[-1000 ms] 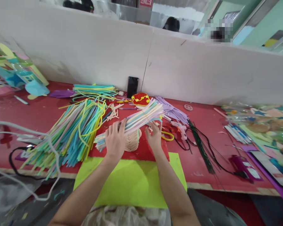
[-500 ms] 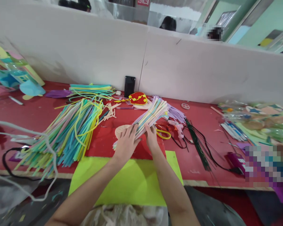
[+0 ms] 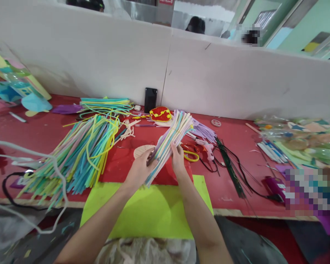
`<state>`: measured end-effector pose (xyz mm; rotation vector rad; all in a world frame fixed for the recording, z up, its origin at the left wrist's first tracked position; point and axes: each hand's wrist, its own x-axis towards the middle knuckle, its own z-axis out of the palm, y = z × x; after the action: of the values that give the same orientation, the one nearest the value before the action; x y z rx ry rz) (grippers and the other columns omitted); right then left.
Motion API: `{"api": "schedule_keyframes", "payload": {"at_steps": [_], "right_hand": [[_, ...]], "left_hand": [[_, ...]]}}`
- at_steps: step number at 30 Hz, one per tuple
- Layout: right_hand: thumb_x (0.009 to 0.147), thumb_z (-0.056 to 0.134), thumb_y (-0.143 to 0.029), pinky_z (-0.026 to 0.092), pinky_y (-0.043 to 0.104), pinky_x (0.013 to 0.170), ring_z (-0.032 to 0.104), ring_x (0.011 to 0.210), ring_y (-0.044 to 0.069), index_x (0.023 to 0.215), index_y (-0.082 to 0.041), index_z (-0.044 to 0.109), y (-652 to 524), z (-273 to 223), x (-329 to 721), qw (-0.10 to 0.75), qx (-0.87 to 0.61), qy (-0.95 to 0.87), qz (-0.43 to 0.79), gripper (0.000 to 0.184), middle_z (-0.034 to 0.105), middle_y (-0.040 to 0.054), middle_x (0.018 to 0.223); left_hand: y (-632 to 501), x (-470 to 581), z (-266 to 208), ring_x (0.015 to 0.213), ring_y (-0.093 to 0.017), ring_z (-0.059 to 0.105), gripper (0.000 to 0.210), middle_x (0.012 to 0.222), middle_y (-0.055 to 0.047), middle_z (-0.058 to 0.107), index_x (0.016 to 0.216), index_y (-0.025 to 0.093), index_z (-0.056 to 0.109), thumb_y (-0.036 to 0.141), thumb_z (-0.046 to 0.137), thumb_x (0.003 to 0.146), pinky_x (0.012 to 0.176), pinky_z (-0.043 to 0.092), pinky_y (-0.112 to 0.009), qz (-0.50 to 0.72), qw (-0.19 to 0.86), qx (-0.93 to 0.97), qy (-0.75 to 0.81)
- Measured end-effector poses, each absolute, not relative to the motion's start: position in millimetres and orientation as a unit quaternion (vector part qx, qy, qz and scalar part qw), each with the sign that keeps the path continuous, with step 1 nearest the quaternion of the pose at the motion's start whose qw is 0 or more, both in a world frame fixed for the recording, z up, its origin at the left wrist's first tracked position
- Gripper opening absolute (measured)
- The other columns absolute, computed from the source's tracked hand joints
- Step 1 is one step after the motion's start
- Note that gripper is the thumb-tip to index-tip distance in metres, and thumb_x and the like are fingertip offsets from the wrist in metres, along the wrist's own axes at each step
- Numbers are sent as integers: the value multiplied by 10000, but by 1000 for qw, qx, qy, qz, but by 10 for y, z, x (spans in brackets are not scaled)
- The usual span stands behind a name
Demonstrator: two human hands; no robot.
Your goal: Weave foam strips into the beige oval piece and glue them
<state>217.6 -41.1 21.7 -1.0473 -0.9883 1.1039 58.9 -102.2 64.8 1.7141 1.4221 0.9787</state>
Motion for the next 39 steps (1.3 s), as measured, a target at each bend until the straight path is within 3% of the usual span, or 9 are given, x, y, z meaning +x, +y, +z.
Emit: {"api": "schedule_keyframes", "payload": {"at_steps": [4,10,15,19,27,30,33,39], "right_hand": [[795,572,-474,506,324,798,625,907,202,928,-198,632,-444,295,2157,608,-452,-432,489,313,675,46,967],[593,765,-305,502,297,756,635,808,182,881,-215,661,-467,352,2112,580,-433,-419,548,319,697,1,858],[612,667,-268,514,297,632,628,660,175,804,-201,667,-460,295,2168,576,-420,-354,605,204,692,-13,744],[584,628,-245,520,294,623,623,648,175,802,-200,671,-474,316,2189,591,-400,-320,623,227,691,-22,727],[537,595,-215,506,286,569,603,595,170,770,-189,673,-490,345,2198,594,-383,-293,644,246,687,-25,681],[529,568,-227,511,303,570,608,598,183,758,-193,659,-488,335,2204,592,-381,-283,651,249,683,-25,676],[518,559,-236,522,320,600,622,628,197,750,-192,646,-485,330,2208,589,-382,-273,658,252,688,-17,684],[503,563,-221,525,327,628,622,640,201,741,-196,641,-501,338,2193,588,-384,-264,661,251,695,-13,690]], "left_hand": [[-1045,619,680,896,-184,654,436,1054,-47,678,1253,234,507,290,564,824,828,530,-330,365,334,670,554],[-1000,586,637,910,-194,655,342,1067,-53,674,1190,230,564,239,479,859,857,506,-343,398,302,663,557],[-860,458,563,1045,-211,621,369,1183,-96,629,1171,166,576,229,503,816,899,497,-339,447,411,624,492],[-807,404,588,1100,-237,594,375,1216,-117,611,1135,149,601,258,538,782,894,496,-353,453,483,580,475],[-841,395,585,851,-170,641,446,1025,-70,654,1200,172,488,239,560,764,734,512,-295,453,545,550,443],[-846,401,549,905,-159,623,465,1105,-72,615,1224,192,446,207,546,771,768,500,-287,481,521,565,423],[-865,409,553,995,-167,588,356,1185,-68,578,1161,212,540,203,499,807,847,478,-299,463,465,621,428],[-946,468,637,758,-127,579,267,1023,-22,633,1043,242,637,214,474,833,703,490,-255,408,411,664,472]]}}
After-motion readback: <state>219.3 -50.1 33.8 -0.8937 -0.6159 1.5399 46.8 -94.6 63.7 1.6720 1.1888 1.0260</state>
